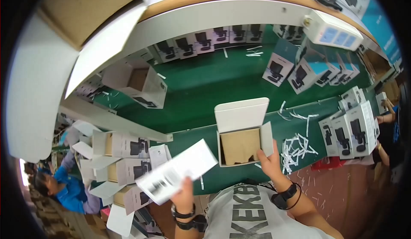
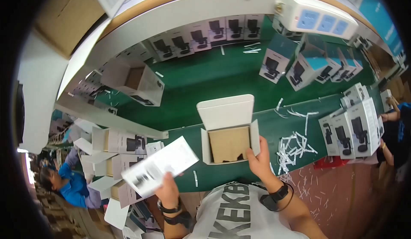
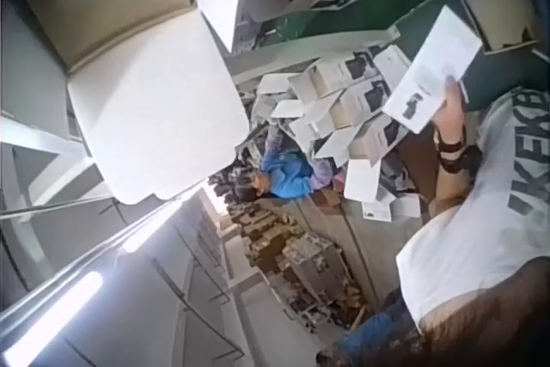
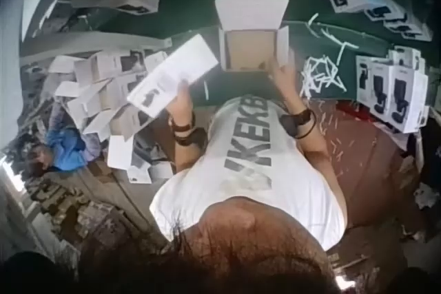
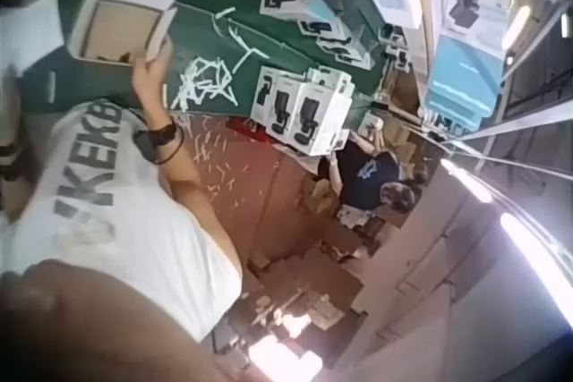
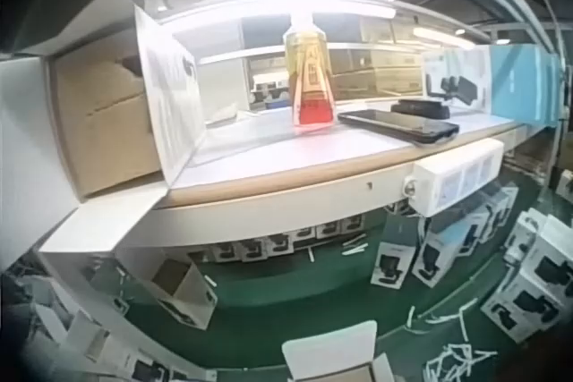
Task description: The person assembles a box, inserts a cardboard liner, and places a manual inside before closing the box and applying a sticker with a tool. They repeat this process for several more boxes, setting each finished package aside.
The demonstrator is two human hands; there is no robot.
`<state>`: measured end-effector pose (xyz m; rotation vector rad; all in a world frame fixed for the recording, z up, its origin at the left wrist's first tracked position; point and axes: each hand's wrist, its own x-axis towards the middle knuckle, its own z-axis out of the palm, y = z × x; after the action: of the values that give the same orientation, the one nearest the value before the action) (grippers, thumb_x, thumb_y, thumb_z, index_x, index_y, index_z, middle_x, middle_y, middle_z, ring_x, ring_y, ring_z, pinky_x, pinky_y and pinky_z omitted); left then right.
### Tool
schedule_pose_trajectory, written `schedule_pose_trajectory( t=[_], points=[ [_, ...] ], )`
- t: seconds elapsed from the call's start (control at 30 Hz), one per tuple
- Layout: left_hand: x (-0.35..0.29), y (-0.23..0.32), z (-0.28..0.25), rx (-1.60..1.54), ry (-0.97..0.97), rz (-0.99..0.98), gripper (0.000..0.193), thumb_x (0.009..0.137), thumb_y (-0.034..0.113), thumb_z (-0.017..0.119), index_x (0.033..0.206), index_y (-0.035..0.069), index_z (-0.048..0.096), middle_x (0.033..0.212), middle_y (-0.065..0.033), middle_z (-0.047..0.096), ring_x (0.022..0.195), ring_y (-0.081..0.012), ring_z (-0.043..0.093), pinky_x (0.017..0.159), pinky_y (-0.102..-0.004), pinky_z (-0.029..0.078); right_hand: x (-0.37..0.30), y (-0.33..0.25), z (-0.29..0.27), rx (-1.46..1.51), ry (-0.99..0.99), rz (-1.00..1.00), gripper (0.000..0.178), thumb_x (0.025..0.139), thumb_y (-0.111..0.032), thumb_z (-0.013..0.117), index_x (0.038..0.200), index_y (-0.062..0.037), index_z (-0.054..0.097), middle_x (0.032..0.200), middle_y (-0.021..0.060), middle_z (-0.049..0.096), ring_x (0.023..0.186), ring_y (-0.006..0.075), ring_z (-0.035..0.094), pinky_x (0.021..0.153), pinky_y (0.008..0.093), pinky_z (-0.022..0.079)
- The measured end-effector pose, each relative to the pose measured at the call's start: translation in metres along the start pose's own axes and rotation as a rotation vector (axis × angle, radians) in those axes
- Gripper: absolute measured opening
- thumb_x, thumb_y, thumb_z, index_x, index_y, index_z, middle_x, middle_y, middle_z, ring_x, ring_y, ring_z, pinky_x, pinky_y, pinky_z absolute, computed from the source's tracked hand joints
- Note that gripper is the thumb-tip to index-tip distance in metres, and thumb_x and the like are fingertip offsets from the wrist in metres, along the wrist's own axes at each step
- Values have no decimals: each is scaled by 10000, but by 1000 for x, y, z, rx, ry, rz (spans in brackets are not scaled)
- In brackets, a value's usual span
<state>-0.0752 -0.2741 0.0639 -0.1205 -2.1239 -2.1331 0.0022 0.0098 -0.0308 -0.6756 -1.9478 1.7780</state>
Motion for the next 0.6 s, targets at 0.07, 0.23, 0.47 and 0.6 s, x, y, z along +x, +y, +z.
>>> schedule_pose_trajectory(
  t=[0.07,0.23,0.47,0.6],
  points=[
    [-8,-5,29,386,-178,340,354,915,48,658,1248,-50,590,1045,-146,684,955,-291,675,856,-384,540,0,-1,-1,-59,-27,-22,476,912,-34,624,1364,16,486,1227,148,590,1148,242,576,1017,370,451],
    [-4,-31,77,565,-303,382,564,800,23,674,1347,-50,559,1116,-200,647,1001,-340,642,864,-433,524,-4,12,-10,-140,-47,-64,514,941,-12,611,1425,-3,437,1237,81,592,1122,170,565,1004,325,452],
    [4,-10,101,416,-162,295,685,795,65,709,1429,-41,473,1289,-235,558,1088,-366,601,896,-438,508,-3,11,-16,-65,-92,38,581,901,-104,713,1406,27,458,1318,162,554,1162,246,588,991,371,475],
    [1,-11,87,553,-299,158,730,824,98,748,1462,-42,423,1314,-238,537,1123,-367,586,912,-438,509,-1,-36,-48,-102,-311,127,647,892,-149,773,1428,15,451,1269,111,572,1042,166,611,889,305,500]
  ],
)
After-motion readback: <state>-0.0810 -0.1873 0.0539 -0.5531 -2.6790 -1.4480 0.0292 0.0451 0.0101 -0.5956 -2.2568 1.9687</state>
